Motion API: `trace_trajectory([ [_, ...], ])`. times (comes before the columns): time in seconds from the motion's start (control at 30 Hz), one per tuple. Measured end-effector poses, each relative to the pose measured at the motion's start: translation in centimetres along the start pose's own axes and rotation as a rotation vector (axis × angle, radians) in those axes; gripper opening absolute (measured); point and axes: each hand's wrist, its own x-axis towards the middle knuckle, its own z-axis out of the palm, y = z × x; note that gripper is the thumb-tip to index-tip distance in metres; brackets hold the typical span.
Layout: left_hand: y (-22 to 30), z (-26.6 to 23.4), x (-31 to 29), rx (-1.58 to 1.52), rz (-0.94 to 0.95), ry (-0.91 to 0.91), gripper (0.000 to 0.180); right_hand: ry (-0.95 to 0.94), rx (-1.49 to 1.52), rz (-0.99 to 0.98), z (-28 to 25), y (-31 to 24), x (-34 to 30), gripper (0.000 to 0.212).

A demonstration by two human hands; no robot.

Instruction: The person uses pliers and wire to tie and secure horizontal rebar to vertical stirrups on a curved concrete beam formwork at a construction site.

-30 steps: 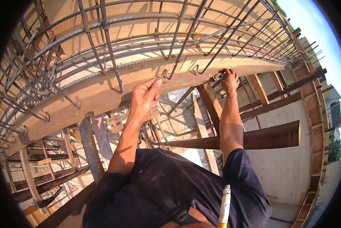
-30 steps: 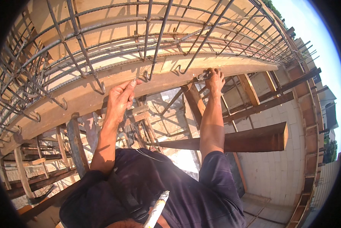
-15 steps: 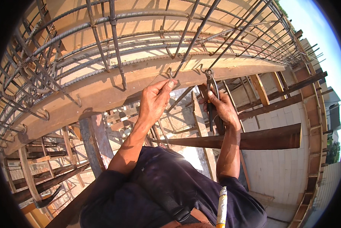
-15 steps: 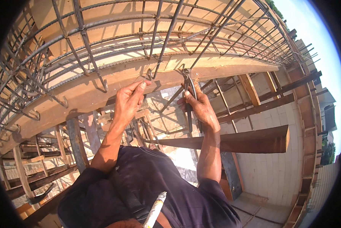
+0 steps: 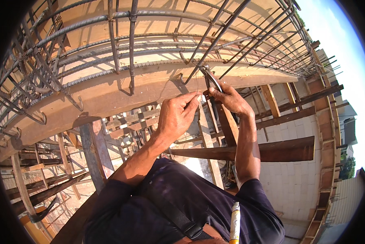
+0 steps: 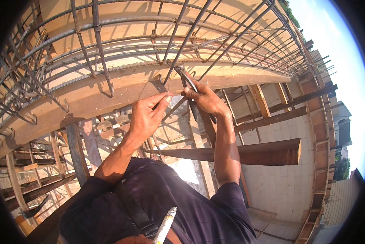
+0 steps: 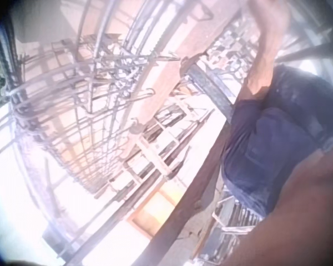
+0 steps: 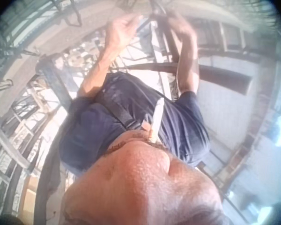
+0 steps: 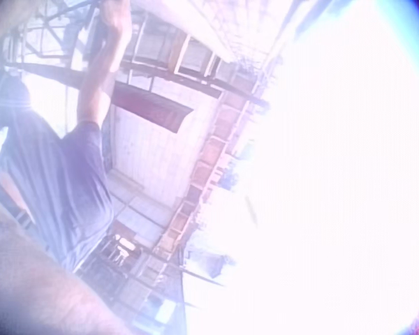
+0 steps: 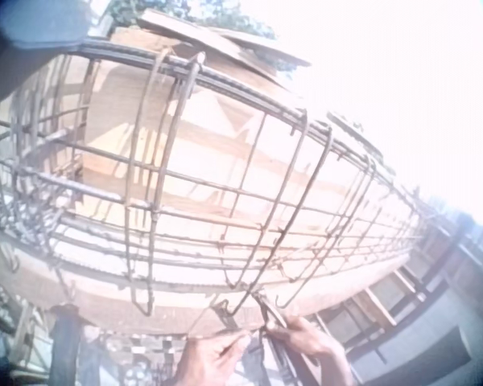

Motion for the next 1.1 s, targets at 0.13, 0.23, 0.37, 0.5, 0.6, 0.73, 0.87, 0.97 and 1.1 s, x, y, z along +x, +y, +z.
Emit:
trace_trajectory([
  [0.13, 0.3, 0.1, 0.0, 0.089, 0.048, -0.023, 0.025, -0.005, -0.034, -0.039, 0.1, -0.7, -0.2, 0.067],
  [0.23, 1.4, -0.2, 0.0, 0.156, -0.015, -0.089, 0.023, 0.026, -0.208, -0.164, -0.2, -0.4, -0.2, 0.068],
  [0.37, 1.3, -0.1, -0.2, 0.175, 0.027, -0.092, 0.022, -0.053, -0.212, 0.034, -1.3, -2.2, -0.3, 0.068],
  [0.5, 1.3, 0.1, -0.3, 0.188, 0.097, -0.104, 0.022, -0.101, -0.144, 0.116, -2.3, -2.8, -0.2, 0.065],
  [0.6, 1.1, 0.6, -0.3, 0.166, 0.13, -0.103, 0.022, -0.074, -0.235, 0.077, -2.6, -3.0, -0.1, 0.049],
  [0.73, 1.7, 0.4, -0.4, 0.126, 0.04, -0.142, 0.021, -0.01, -0.254, 0.054, -1.6, -2.2, 0.2, 0.044],
  [0.87, -0.1, 0.8, -1.1, 0.078, 0.052, -0.065, 0.02, 0.193, -0.171, 0.056, 2.2, -1.2, 0.4, 0.045],
  [0.97, -0.2, 0.7, -1.4, 0.039, -0.049, -0.103, 0.022, 0.361, -0.185, -0.006, 4.5, 1.3, 1.0, 0.044],
  [1.1, -1.6, -0.1, -0.5, -0.047, -0.226, -0.112, 0.048, 0.351, -0.092, -0.01, 4.9, 1.3, 1.0, 0.044],
])
